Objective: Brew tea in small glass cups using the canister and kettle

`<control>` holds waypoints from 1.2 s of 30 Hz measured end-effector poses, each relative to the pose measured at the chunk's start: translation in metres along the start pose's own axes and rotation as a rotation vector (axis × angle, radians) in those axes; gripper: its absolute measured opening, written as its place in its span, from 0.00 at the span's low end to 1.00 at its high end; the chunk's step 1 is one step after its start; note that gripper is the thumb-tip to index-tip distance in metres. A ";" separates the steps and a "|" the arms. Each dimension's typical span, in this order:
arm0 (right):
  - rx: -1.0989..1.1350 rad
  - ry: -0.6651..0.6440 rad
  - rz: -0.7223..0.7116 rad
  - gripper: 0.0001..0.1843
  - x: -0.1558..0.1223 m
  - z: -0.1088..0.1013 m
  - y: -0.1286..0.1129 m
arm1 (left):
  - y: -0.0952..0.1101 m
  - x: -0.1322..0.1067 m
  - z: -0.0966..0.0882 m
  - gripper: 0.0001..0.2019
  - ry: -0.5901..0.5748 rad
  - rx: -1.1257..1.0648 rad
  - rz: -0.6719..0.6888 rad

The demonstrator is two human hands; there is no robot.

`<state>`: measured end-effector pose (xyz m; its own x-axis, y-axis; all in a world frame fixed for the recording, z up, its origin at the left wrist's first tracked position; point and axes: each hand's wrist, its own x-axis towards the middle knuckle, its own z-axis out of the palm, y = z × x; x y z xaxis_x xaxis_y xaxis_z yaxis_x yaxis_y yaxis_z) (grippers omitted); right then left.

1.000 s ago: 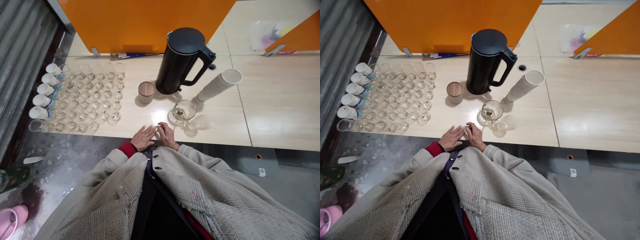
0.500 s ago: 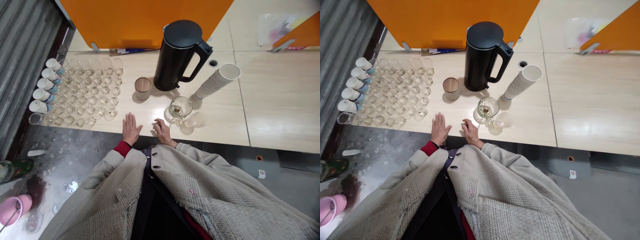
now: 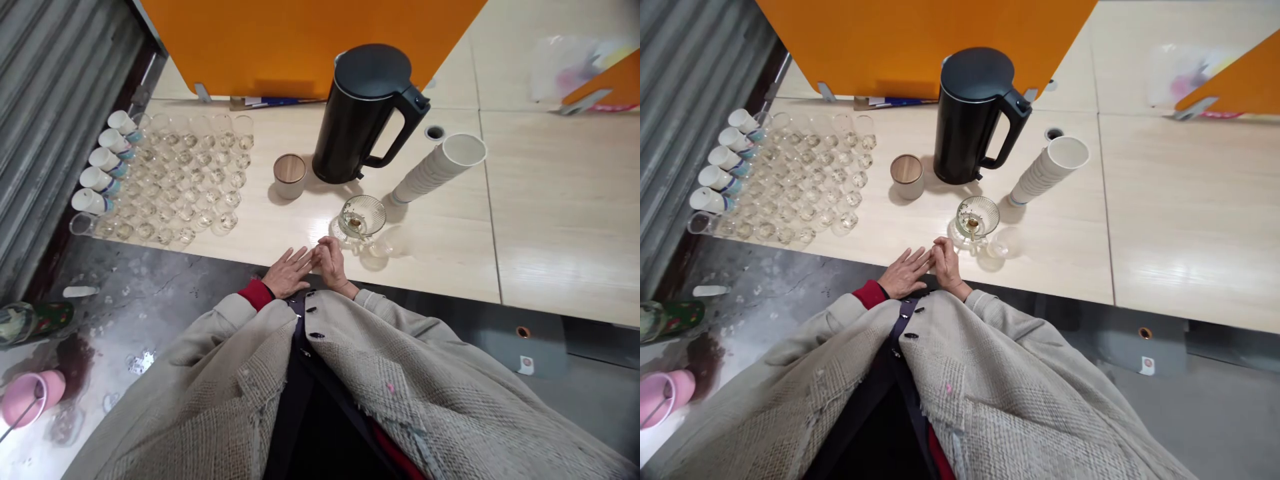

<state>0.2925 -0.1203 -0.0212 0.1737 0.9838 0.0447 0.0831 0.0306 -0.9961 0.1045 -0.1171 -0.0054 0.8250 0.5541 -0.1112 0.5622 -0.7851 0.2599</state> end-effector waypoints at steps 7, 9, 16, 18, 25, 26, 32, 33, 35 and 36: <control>-0.056 -0.043 0.021 0.21 0.000 0.002 -0.001 | -0.045 -0.037 -0.005 0.29 0.248 -0.061 -0.423; -0.052 -0.040 0.018 0.20 -0.001 0.002 0.001 | -0.059 -0.039 -0.007 0.30 0.304 -0.060 -0.597; -0.069 -0.054 0.008 0.19 -0.002 0.001 0.002 | -0.064 -0.031 -0.005 0.32 0.326 -0.044 -0.734; -0.070 -0.054 -0.001 0.19 -0.002 0.002 0.002 | -0.062 -0.031 -0.005 0.31 0.321 -0.042 -0.731; -0.095 -0.058 -0.003 0.20 -0.002 0.002 0.005 | -0.067 -0.033 -0.004 0.31 0.315 -0.043 -0.720; -0.097 -0.060 -0.002 0.20 -0.002 0.002 0.005 | -0.068 -0.033 -0.003 0.31 0.322 -0.045 -0.716; -0.121 -0.063 -0.019 0.20 -0.001 0.002 0.003 | -0.072 -0.033 0.001 0.31 0.340 -0.055 -0.694; -0.129 -0.062 -0.023 0.20 0.000 0.003 0.002 | -0.073 -0.033 0.001 0.31 0.342 -0.060 -0.690; -0.138 -0.063 -0.028 0.20 0.000 0.003 0.001 | -0.074 -0.033 0.002 0.31 0.349 -0.068 -0.685; -0.138 -0.067 -0.028 0.19 0.001 0.003 0.000 | -0.075 -0.033 0.002 0.31 0.352 -0.070 -0.682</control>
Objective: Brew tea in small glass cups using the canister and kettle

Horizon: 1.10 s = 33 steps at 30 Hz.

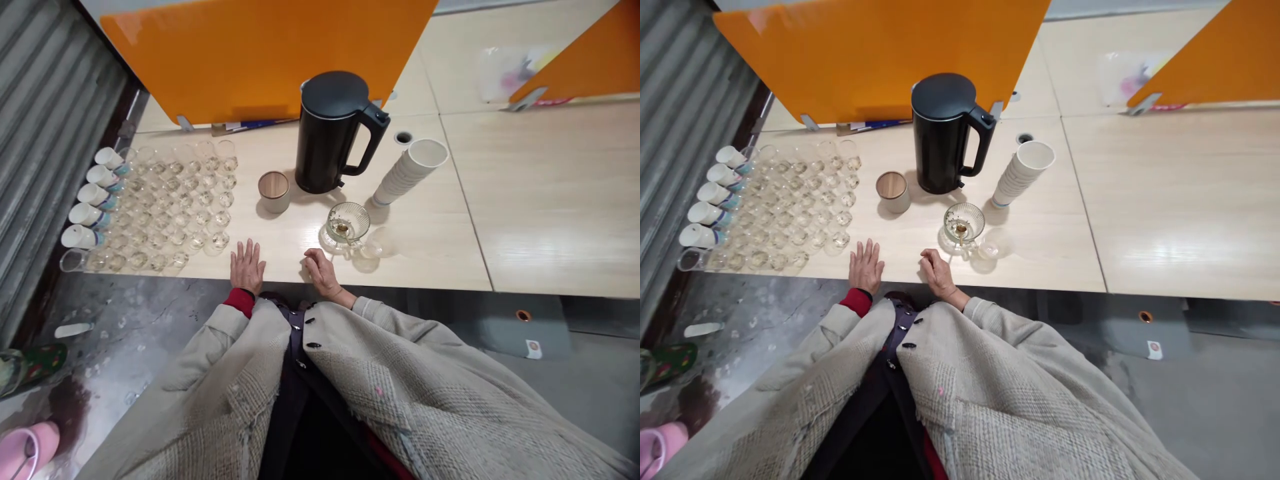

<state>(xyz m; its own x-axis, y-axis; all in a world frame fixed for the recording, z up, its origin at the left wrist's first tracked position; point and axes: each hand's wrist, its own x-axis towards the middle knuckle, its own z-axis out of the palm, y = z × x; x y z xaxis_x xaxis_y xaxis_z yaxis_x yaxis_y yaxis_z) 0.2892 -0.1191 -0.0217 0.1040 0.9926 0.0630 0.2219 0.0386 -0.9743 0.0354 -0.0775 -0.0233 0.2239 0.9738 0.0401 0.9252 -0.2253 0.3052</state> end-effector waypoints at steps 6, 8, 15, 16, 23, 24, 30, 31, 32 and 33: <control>-0.015 0.007 0.006 0.18 0.001 0.003 0.000 | 0.001 -0.001 -0.001 0.31 -0.016 0.034 0.005; -0.018 0.010 0.001 0.17 0.000 0.004 0.000 | 0.002 -0.001 -0.001 0.31 -0.013 0.033 0.007; -0.096 0.006 -0.010 0.15 -0.003 0.009 0.000 | -0.002 -0.005 0.003 0.31 0.004 0.004 0.024; -0.108 0.008 -0.010 0.15 -0.003 0.010 0.000 | -0.002 -0.005 0.004 0.31 0.006 0.002 0.027; -0.125 0.024 -0.005 0.15 -0.002 0.011 -0.001 | -0.002 -0.003 0.002 0.31 -0.017 0.035 0.043; -0.123 0.027 -0.003 0.15 -0.002 0.011 -0.001 | -0.003 -0.002 0.002 0.31 -0.022 0.036 0.046; -0.162 0.095 -0.003 0.15 0.001 0.015 0.000 | -0.006 -0.002 0.007 0.33 0.014 -0.007 0.095; -0.175 0.113 -0.003 0.15 0.001 0.016 0.001 | -0.007 -0.001 0.008 0.33 0.018 -0.020 0.100; -0.190 0.131 -0.004 0.15 0.001 0.016 0.002 | -0.007 0.001 0.009 0.33 0.019 -0.036 0.103; -0.204 0.148 -0.007 0.15 0.001 0.017 0.003 | -0.007 0.004 0.009 0.34 0.020 -0.059 0.107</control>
<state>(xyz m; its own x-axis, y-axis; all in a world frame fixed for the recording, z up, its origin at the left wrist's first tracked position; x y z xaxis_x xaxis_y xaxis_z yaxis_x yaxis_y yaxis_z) 0.2733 -0.1160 -0.0279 0.2395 0.9641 0.1150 0.4128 0.0062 -0.9108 0.0323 -0.0720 -0.0336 0.3137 0.9449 0.0941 0.8767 -0.3262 0.3535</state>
